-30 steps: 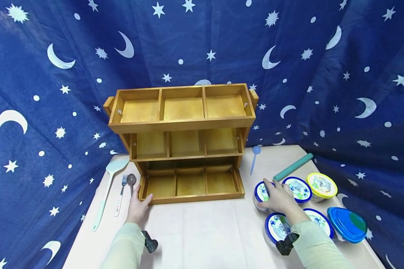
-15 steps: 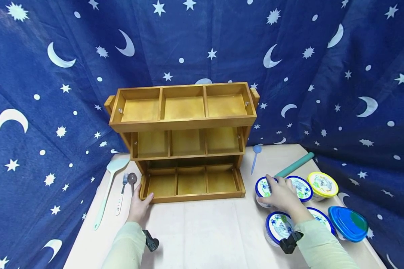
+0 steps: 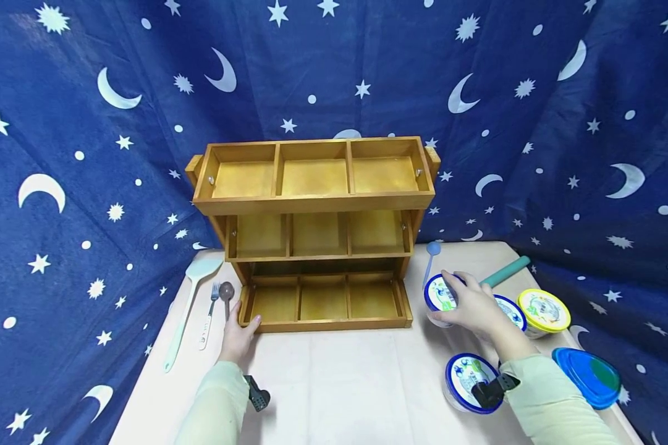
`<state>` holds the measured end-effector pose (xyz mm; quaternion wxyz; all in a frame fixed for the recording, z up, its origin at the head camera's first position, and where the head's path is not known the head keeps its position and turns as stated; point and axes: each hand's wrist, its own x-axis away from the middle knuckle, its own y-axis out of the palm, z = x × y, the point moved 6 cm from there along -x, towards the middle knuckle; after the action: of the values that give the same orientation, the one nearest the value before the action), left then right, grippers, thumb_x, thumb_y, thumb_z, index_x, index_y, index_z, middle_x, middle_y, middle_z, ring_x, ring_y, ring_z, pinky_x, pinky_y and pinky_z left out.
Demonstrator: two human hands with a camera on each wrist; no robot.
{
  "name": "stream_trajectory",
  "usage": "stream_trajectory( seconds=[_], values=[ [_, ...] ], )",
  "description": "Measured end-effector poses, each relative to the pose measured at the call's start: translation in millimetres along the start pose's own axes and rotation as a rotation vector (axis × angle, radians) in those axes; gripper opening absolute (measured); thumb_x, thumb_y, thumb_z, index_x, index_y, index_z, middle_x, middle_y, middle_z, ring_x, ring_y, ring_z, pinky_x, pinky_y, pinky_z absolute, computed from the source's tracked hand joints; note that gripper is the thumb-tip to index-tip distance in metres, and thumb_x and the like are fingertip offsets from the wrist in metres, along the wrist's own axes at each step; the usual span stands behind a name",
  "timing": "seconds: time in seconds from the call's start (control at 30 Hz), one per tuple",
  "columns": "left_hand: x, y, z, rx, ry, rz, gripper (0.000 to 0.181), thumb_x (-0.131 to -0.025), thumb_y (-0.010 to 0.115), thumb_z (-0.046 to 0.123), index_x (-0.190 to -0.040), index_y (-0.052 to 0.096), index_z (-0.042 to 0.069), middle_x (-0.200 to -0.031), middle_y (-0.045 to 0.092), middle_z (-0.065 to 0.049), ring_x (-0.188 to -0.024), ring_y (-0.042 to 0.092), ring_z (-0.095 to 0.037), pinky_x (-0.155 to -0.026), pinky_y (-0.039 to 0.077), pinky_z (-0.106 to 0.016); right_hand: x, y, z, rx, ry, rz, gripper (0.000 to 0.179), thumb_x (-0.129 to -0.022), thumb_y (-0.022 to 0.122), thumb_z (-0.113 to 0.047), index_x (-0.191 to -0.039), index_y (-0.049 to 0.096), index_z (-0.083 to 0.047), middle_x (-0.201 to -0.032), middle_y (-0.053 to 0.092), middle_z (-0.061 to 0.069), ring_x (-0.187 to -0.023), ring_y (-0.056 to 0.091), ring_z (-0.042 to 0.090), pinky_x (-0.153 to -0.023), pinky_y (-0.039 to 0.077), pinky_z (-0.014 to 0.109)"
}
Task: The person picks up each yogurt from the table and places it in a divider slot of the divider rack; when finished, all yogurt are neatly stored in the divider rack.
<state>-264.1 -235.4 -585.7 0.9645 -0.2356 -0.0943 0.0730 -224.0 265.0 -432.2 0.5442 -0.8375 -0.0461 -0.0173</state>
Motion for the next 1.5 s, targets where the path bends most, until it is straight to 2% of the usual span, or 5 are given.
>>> stream_trajectory(
  seconds=[0.33,0.57,0.97,1.13,1.5],
  values=[
    [0.9,1.2,0.4,0.008,-0.004,0.002,0.075,-0.093,0.059,0.025,-0.149,0.014,0.004,-0.152,0.016,-0.023,-0.138,0.014,-0.040,-0.114,0.012,-0.050,1.2,-42,-32,0.073,-0.157,0.031,0.102,-0.065,0.076,-0.058,-0.142,0.036,-0.005,-0.144,0.025,0.027,-0.110,0.031,0.046,-0.081,0.041,0.062],
    [2.3,2.0,-1.9,0.001,-0.022,-0.002,0.075,-0.093,0.059,0.026,-0.150,0.013,0.006,-0.153,0.015,-0.022,-0.138,0.014,-0.041,-0.113,0.012,-0.051,3.3,-58,-47,0.052,-0.129,0.037,0.104,-0.066,0.072,-0.063,-0.142,0.034,-0.003,-0.142,0.024,0.030,-0.119,0.025,0.046,-0.086,0.038,0.066],
    [8.2,1.1,4.0,0.038,0.023,0.028,0.080,-0.091,0.060,0.038,-0.149,0.016,0.006,-0.150,0.017,-0.026,-0.136,0.014,-0.045,-0.112,0.010,-0.055,5.6,-70,-55,0.009,-0.170,0.066,0.101,-0.067,0.076,-0.057,-0.140,0.034,0.000,-0.139,0.029,0.029,-0.124,0.025,0.047,-0.092,0.031,0.069],
    [5.3,0.6,2.7,0.001,-0.016,-0.007,0.077,-0.093,0.059,0.028,-0.150,0.012,0.006,-0.152,0.014,-0.023,-0.138,0.011,-0.041,-0.113,0.010,-0.053,7.4,-74,-62,-0.003,-0.203,0.071,0.102,-0.065,0.077,-0.058,-0.140,0.035,-0.001,-0.141,0.030,0.027,-0.127,0.024,0.047,-0.095,0.028,0.070],
    [5.1,0.9,0.0,-0.003,-0.030,-0.015,0.077,-0.094,0.057,0.028,-0.150,0.010,0.007,-0.153,0.012,-0.021,-0.139,0.010,-0.040,-0.113,0.010,-0.053,5.6,-51,-83,-0.060,-0.302,0.016,0.098,-0.063,0.082,-0.050,-0.138,0.040,-0.006,-0.141,0.032,0.019,-0.123,0.035,0.041,-0.092,0.038,0.065]
  ],
)
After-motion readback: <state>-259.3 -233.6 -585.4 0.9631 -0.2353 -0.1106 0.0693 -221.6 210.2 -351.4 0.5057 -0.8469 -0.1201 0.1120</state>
